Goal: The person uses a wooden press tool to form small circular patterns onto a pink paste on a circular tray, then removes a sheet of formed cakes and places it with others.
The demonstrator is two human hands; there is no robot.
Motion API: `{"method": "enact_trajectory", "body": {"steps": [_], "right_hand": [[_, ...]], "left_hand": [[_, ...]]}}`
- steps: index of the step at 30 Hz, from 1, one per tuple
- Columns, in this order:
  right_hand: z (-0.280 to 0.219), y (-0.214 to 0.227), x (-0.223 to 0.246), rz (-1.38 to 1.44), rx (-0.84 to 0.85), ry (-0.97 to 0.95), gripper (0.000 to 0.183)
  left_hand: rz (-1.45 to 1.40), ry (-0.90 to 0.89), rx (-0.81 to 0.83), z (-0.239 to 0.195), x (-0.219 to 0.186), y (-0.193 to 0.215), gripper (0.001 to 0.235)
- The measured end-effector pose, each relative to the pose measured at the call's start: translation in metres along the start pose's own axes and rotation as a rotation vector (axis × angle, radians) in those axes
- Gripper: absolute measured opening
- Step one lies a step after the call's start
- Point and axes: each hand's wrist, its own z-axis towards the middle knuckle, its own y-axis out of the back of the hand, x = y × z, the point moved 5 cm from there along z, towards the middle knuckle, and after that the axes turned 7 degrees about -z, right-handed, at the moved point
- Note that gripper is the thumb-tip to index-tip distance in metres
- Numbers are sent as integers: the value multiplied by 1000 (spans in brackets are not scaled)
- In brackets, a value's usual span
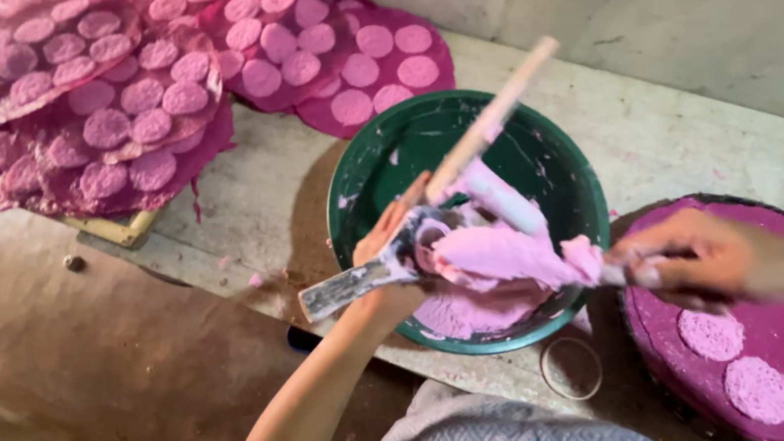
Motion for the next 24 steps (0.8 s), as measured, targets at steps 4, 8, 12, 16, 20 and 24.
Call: {"method": "enact_trajectory", "body": {"steps": [4, 8, 12, 16, 20, 24], "right_hand": [[8, 19, 84, -597, -268, 550, 30], [36, -25, 141, -1210, -550, 303, 43], [47, -105, 156, -1735, -539, 551, 28], [8, -93, 158, -1525, -485, 491, 33], [-35, -58, 183, -1562, -587, 300, 45], [22, -91, 186, -1640, -475, 384, 23]], "left_hand": [[39, -101, 87, 0, -29, 12, 97], [121, 67, 146, -2, -20, -12, 86], [-187, 29, 109, -19, -7, -30, 72], [-114, 37, 88, -31, 3, -14, 73], [88, 34, 52, -14, 3, 19, 84], [111, 244, 225, -17, 10, -2, 100]]}}
